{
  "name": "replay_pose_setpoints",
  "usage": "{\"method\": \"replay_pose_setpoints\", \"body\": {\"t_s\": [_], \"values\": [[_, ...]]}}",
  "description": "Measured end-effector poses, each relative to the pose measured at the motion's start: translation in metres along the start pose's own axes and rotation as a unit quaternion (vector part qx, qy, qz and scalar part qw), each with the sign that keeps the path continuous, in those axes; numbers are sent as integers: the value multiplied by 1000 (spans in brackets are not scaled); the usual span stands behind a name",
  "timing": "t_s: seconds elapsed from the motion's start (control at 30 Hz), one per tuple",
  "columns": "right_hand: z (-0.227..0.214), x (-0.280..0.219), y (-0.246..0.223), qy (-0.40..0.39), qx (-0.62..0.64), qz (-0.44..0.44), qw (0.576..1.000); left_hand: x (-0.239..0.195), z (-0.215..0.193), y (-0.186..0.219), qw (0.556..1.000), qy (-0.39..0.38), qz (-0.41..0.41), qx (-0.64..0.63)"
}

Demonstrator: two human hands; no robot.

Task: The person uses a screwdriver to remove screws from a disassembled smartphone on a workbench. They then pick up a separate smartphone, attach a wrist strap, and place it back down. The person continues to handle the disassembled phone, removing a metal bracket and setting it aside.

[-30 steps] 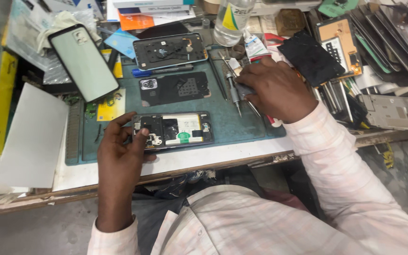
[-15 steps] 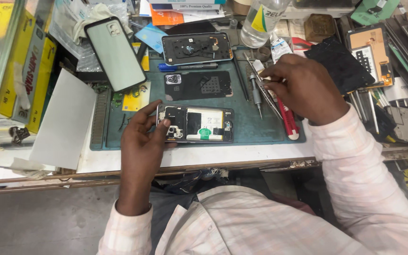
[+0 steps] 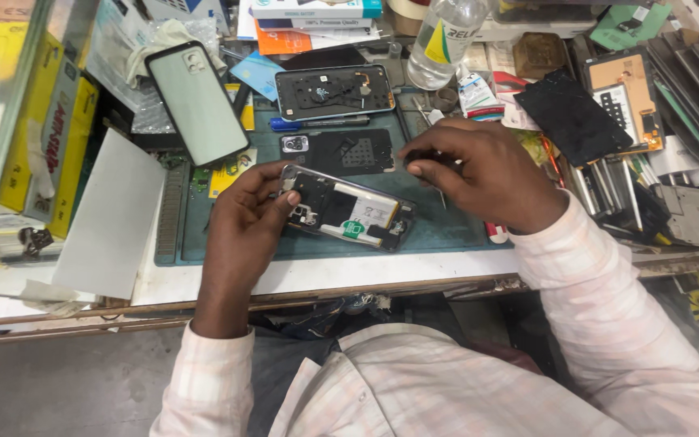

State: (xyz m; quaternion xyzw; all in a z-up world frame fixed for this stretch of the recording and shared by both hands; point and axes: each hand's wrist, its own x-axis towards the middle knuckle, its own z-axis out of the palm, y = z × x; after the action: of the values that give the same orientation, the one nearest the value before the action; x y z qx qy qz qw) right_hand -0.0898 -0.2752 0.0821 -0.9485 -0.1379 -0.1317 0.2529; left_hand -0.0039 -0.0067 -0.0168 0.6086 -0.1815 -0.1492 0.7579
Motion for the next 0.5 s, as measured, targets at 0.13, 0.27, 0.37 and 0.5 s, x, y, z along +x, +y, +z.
{"method": "replay_pose_setpoints", "body": {"t_s": [0.13, 0.27, 0.37, 0.5], "values": [[2, 10, -7, -14, -9, -27, 999, -3, -8, -12, 1000, 9, 5, 9], [11, 32, -19, -85, 101, -1, 991, -8, -12, -15, 1000, 3, 16, 22], [24, 50, -27, -144, 191, 44, 970, -15, -15, -10, 999, 1, 21, 41], [40, 66, -32, -182, 257, 4, 949, -21, -15, -4, 997, -8, 30, 76]]}}
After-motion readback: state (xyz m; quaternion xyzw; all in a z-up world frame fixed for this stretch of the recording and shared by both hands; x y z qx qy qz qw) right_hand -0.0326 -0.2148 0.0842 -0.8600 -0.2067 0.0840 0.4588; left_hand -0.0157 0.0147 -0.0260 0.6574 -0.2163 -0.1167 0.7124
